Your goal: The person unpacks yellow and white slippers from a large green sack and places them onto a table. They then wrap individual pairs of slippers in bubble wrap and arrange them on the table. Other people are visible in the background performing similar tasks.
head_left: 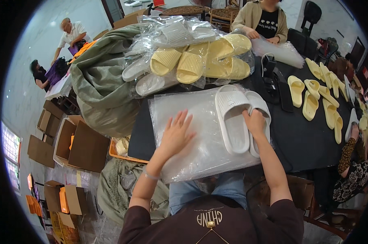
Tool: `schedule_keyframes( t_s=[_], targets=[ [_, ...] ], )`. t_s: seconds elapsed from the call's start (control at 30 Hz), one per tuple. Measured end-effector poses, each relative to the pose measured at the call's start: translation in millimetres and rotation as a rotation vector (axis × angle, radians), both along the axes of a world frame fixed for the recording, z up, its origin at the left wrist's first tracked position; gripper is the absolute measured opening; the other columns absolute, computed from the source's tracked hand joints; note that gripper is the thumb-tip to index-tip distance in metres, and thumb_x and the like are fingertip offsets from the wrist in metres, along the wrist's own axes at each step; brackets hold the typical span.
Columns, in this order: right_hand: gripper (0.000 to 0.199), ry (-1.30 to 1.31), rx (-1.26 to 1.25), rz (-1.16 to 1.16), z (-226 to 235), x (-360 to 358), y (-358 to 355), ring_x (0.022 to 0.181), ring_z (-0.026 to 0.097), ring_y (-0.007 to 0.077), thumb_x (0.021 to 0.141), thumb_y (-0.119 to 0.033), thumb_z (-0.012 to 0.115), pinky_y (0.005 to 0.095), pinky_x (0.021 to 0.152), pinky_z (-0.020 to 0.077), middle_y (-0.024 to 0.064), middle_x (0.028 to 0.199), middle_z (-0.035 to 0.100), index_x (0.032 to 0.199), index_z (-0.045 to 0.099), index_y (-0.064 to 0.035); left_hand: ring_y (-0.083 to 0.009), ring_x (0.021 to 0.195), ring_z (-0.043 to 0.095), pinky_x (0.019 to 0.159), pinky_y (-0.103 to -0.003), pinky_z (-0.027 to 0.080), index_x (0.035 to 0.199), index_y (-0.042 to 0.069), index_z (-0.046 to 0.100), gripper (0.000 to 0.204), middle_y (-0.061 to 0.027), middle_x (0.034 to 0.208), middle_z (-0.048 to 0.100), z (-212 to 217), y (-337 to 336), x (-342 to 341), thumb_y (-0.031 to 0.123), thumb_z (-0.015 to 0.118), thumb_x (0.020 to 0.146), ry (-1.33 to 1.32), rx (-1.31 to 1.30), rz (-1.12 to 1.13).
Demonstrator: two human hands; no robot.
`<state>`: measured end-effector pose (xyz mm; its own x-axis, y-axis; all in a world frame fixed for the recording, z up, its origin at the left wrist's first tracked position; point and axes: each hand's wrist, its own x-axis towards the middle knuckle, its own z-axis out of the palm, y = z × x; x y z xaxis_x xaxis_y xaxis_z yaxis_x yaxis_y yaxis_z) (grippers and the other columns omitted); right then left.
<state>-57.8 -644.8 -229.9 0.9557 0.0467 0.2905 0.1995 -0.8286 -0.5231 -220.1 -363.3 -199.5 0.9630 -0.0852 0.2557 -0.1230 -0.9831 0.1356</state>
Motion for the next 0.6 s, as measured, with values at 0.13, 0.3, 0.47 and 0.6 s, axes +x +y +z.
schedule_keyframes(
  t_s=[0.13,0.3,0.47,0.6],
  targets=[
    [0.046,-0.005,-0.002,-0.017,1,-1,-4,0.076,0.062,0.0452,0.077,-0.038,0.058,0.0519,0.072,0.0474,0.0293,0.08,0.063,0.076,0.063,0.0073,-0.0323,0.139,0.019,0.11,-0.053,0.014,0.14,0.001,0.03,0.067,-0.017,0.149,0.024,-28,36,41,0.044,0.046,0.091,0.029,-0.067,0.281],
    [0.046,-0.012,0.018,-0.004,-5,-1,-4,0.076,0.062,0.0448,0.078,-0.038,0.059,0.052,0.072,0.047,0.0288,0.08,0.063,0.075,0.063,0.0073,-0.0321,0.14,0.018,0.108,-0.059,0.013,0.141,0.001,0.027,0.071,-0.0171,0.149,0.023,-55,38,36,0.047,0.043,0.09,-0.003,-0.158,0.408],
    [0.047,0.0,0.012,-0.01,-3,0,-9,0.076,0.062,0.0443,0.079,-0.04,0.059,0.0516,0.071,0.0468,0.0275,0.08,0.063,0.075,0.063,0.0069,-0.0314,0.139,0.02,0.107,-0.059,0.015,0.141,0.002,0.03,0.069,-0.0169,0.149,0.025,-48,31,37,0.047,0.044,0.09,-0.023,-0.151,0.416],
    [0.041,-0.098,0.123,0.072,21,-14,-12,0.074,0.061,0.044,0.08,-0.034,0.061,0.0486,0.068,0.0469,0.0277,0.078,0.062,0.074,0.062,0.0066,-0.031,0.139,0.021,0.106,-0.06,0.017,0.141,0.003,0.03,0.068,-0.0158,0.149,0.026,-52,33,39,0.046,0.044,0.09,-0.014,-0.128,0.424]
  ],
)
